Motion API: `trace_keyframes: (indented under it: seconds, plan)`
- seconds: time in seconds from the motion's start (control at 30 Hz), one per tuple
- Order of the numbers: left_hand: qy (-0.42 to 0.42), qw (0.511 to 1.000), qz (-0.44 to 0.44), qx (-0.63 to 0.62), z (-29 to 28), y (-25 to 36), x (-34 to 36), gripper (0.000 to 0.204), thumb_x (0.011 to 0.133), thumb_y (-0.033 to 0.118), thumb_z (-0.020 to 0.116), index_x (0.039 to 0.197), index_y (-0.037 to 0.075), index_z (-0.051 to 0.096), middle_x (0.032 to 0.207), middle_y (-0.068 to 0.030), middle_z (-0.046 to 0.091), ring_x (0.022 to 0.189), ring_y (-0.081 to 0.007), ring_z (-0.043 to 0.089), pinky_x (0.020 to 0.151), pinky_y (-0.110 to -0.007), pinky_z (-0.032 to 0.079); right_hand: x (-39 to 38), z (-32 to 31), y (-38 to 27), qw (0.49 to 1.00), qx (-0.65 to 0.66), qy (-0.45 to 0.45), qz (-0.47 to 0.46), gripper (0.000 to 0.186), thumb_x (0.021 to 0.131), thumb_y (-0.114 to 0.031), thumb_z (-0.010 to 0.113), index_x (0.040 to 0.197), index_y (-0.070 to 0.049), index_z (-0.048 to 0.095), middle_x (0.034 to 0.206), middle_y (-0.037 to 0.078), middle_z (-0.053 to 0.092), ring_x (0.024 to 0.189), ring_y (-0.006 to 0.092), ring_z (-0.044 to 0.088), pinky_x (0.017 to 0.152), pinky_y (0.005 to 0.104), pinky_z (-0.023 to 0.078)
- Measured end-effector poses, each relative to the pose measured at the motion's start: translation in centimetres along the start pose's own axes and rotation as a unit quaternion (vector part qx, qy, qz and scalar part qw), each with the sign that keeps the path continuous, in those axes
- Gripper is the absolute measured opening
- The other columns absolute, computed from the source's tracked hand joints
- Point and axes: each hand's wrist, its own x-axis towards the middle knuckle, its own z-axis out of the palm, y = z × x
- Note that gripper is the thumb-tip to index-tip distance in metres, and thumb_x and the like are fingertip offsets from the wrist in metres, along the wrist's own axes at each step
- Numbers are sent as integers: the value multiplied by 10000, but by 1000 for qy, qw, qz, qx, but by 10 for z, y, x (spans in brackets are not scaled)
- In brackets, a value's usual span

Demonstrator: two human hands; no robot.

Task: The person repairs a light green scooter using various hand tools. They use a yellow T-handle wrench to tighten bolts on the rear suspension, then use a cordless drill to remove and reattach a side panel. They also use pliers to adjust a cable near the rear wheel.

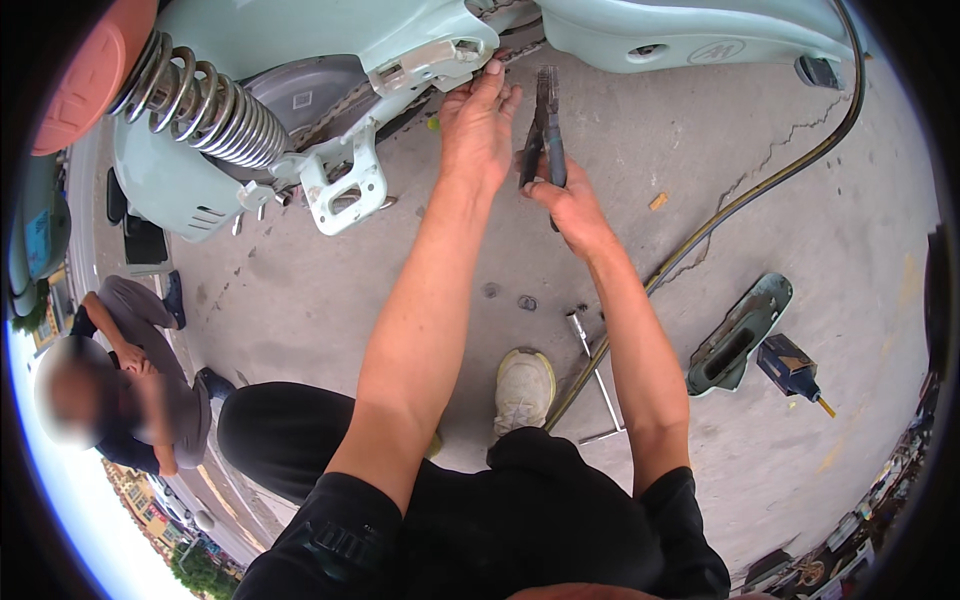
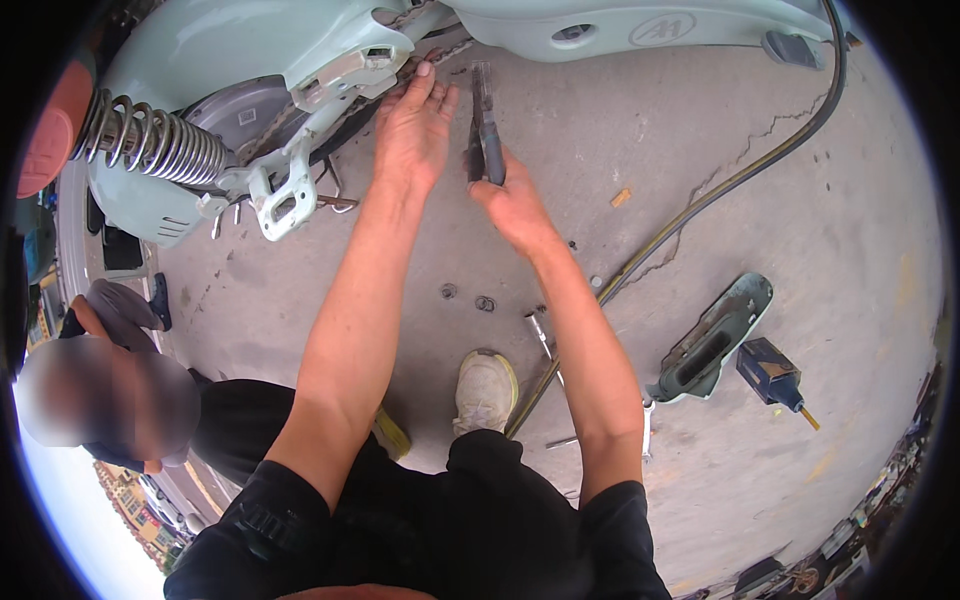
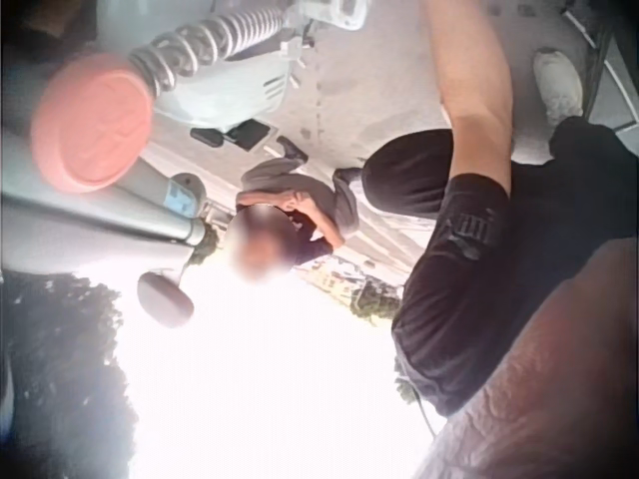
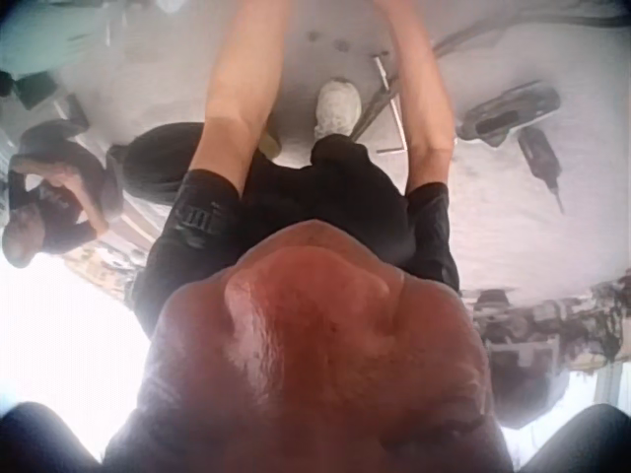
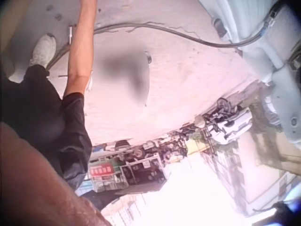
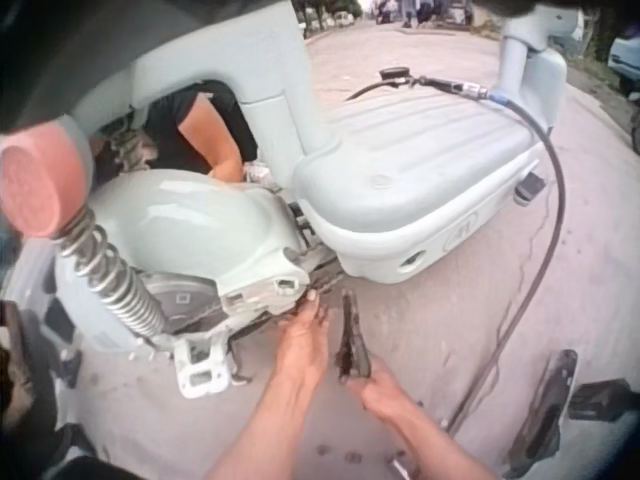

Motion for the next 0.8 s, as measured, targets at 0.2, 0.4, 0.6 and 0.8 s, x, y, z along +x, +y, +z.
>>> trace_keyframes:
  seconds: [0.2, 0.4, 0.6, 0.8]
  plan:
    - [-34, 999, -1, -9, -4, 3, 8, 241, 921, 42, 673, 1151, 78, 611, 1132, -45, 664, 972, -156, 547, 987, -391, 453, 17, -4, -6, 992, -86, 59, -74, 568, 750, -66, 553, 1311, 16, 505, 963, 90, 566, 916, 207, 539, 881, 321, 439]
    - [-51, 999, -8, -16, -3, 6, 4, 222, 922, 62, 679, 1134, 84, 617, 1133, -42, 665, 948, -154, 543, 935, -375, 475, 35, -12, -7, 992, -92, 50, -77, 737, 742, -54, 548, 1465, -17, 408, 949, 84, 558, 899, 195, 538, 885, 319, 446]
    - [-73, 996, -32, -33, -9, 8, 1, 161, 920, 103, 697, 1076, 87, 656, 1085, -20, 671, 894, -141, 545, 921, -383, 488, 36, -5, -2, 993, -81, 22, -84, 617, 795, -32, 565, 1404, -14, 466, 1067, 106, 571, 1022, 209, 538, 936, 331, 445]
    - [-86, 996, -20, -15, -14, 12, -2, 148, 937, 148, 690, 1061, 73, 658, 1118, -37, 666, 929, -153, 576, 947, -377, 494, 36, -3, -6, 995, -63, -29, -68, 571, 835, 2, 582, 1393, 22, 459, 1327, 170, 570, 1244, 251, 539, 1022, 365, 460]
